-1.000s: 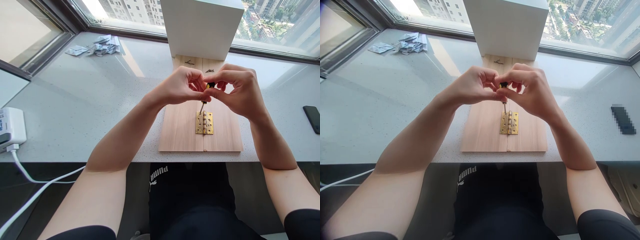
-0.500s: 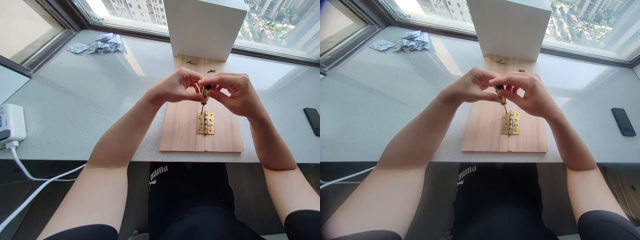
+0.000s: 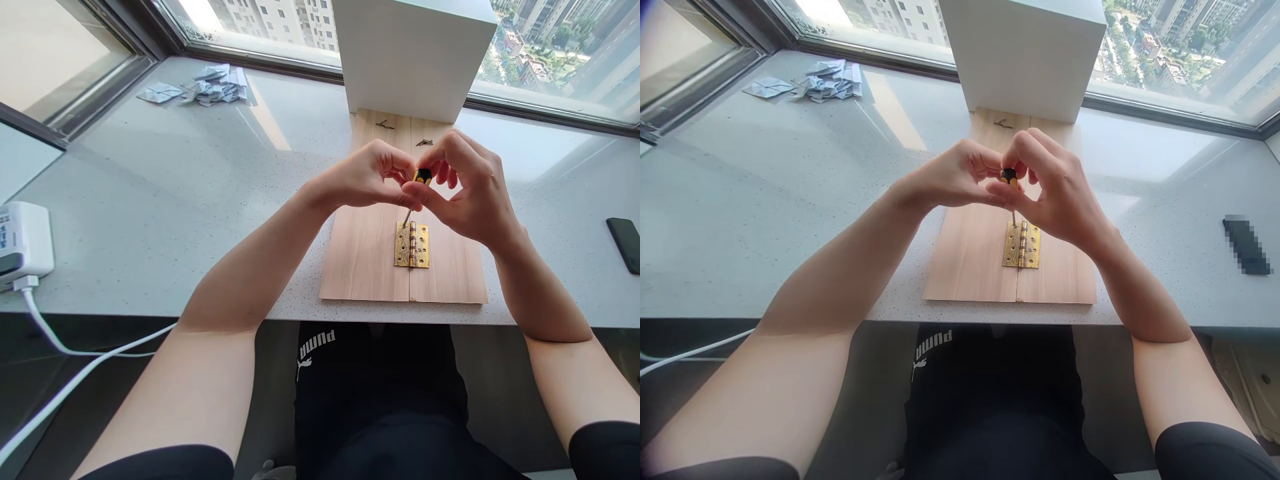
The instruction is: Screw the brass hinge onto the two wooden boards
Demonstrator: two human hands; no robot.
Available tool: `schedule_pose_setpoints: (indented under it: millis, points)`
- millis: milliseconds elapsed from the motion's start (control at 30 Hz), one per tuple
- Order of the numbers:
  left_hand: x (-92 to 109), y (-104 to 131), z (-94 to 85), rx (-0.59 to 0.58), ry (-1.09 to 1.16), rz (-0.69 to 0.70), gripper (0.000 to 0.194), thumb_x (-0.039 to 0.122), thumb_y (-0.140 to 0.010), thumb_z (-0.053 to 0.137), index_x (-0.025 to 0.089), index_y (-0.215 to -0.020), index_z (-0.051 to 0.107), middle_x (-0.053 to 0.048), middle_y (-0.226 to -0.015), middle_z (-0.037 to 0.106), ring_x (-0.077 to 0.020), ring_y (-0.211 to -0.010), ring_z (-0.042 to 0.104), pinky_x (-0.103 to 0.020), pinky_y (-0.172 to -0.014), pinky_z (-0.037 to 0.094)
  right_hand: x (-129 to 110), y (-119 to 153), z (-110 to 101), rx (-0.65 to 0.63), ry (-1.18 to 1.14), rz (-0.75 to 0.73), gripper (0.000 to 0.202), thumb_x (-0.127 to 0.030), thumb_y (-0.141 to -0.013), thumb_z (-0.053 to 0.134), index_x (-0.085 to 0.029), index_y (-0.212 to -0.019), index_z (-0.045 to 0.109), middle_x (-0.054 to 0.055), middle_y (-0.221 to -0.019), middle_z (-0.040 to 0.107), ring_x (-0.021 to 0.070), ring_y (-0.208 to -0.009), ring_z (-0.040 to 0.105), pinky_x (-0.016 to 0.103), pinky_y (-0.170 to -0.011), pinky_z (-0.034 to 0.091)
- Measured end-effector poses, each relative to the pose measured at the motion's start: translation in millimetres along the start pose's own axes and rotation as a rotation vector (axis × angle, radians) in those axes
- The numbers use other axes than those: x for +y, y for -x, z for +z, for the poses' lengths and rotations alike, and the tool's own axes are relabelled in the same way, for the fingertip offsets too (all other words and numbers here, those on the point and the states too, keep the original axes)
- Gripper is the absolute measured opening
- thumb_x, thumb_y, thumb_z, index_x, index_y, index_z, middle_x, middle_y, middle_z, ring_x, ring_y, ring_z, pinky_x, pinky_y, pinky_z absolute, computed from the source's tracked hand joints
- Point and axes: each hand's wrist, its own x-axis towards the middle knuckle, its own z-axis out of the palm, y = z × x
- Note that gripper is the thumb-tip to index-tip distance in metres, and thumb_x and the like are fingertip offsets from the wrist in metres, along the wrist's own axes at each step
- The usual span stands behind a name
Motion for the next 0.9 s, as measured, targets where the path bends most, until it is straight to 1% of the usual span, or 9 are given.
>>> schedule_pose_setpoints:
  millis: [100, 200, 300, 433, 500, 633, 700, 800, 900]
  points:
    - [-5, -1, -0.7, -0.010, 0.049, 0.010, 0.056, 0.072, -0.081, 0.116, 0.024, -0.093, 0.090, -0.004, -0.092, 0.084, -0.0286, -0.097, 0.088, -0.044, -0.089, 0.077, 3, -3, -10, -0.105, -0.072, -0.092, 0.015, -0.041, -0.116, 0.080, -0.033, -0.126, 0.088, 0.006, -0.123, 0.084, 0.0224, -0.092, 0.075, 0.041, -0.080, 0.067]
    - [-2, -2, -2.9, -0.069, 0.059, 0.011, 0.056, 0.075, -0.082, 0.115, 0.026, -0.096, 0.093, -0.005, -0.093, 0.087, -0.0277, -0.097, 0.089, -0.043, -0.091, 0.077, 8, -6, -15, -0.193, -0.202, -0.096, 0.024, -0.033, -0.120, 0.071, -0.037, -0.129, 0.093, 0.004, -0.129, 0.087, 0.0216, -0.098, 0.080, 0.042, -0.086, 0.069]
    - [3, -1, -5.7, -0.118, 0.047, -0.006, 0.055, 0.077, -0.085, 0.112, 0.026, -0.100, 0.096, -0.007, -0.095, 0.090, -0.0281, -0.097, 0.089, -0.044, -0.093, 0.078, 12, -6, -16, -0.188, -0.305, -0.041, 0.020, -0.033, -0.115, 0.079, -0.039, -0.125, 0.096, 0.004, -0.119, 0.086, 0.0223, -0.096, 0.081, 0.043, -0.085, 0.069]
    - [12, 0, -7.0, -0.114, 0.025, -0.024, 0.055, 0.079, -0.086, 0.110, 0.028, -0.100, 0.097, -0.007, -0.095, 0.090, -0.0294, -0.098, 0.090, -0.045, -0.093, 0.079, 12, -4, -10, -0.107, -0.304, -0.020, 0.014, -0.030, -0.105, 0.093, -0.035, -0.117, 0.096, 0.002, -0.104, 0.081, 0.0197, -0.084, 0.075, 0.041, -0.077, 0.066]
    - [16, -1, -5.9, -0.150, 0.013, -0.012, 0.054, 0.077, -0.088, 0.111, 0.027, -0.103, 0.097, -0.007, -0.100, 0.091, -0.0300, -0.103, 0.091, -0.044, -0.095, 0.079, 12, -2, -3, -0.043, -0.260, -0.023, 0.010, -0.036, -0.103, 0.097, -0.033, -0.112, 0.094, 0.002, -0.101, 0.078, 0.0182, -0.079, 0.070, 0.040, -0.073, 0.063]
    - [19, -2, -1.4, -0.089, 0.006, 0.003, 0.055, 0.072, -0.088, 0.113, 0.023, -0.100, 0.092, -0.007, -0.096, 0.088, -0.0293, -0.102, 0.090, -0.043, -0.095, 0.078, 15, 2, 17, 0.147, -0.116, 0.036, 0.041, -0.068, -0.099, 0.100, -0.032, -0.098, 0.082, -0.001, -0.079, 0.063, 0.0195, -0.070, 0.056, 0.041, -0.065, 0.057]
    - [17, -1, 0.2, -0.043, 0.003, -0.008, 0.057, 0.072, -0.088, 0.113, 0.021, -0.098, 0.090, -0.007, -0.092, 0.087, -0.0285, -0.097, 0.089, -0.043, -0.092, 0.078, 17, 3, 21, 0.185, -0.075, 0.060, 0.050, -0.078, -0.098, 0.098, -0.033, -0.095, 0.077, -0.002, -0.071, 0.055, 0.0205, -0.068, 0.051, 0.041, -0.064, 0.055]
    - [12, 0, -0.2, -0.026, 0.016, -0.010, 0.058, 0.073, -0.086, 0.114, 0.021, -0.101, 0.093, -0.008, -0.096, 0.089, -0.0291, -0.097, 0.090, -0.043, -0.090, 0.079, 17, 0, 13, 0.104, -0.062, 0.023, 0.044, -0.073, -0.102, 0.094, -0.032, -0.098, 0.078, -0.003, -0.071, 0.055, 0.0197, -0.067, 0.050, 0.040, -0.063, 0.053]
    - [6, 0, -3.6, -0.032, 0.060, -0.004, 0.056, 0.073, -0.086, 0.115, 0.024, -0.104, 0.095, -0.008, -0.099, 0.090, -0.0296, -0.101, 0.091, -0.045, -0.094, 0.079, 15, -3, -5, -0.050, -0.098, -0.032, 0.023, -0.053, -0.115, 0.081, -0.031, -0.120, 0.085, -0.002, -0.078, 0.064, 0.0182, -0.068, 0.054, 0.039, -0.067, 0.053]
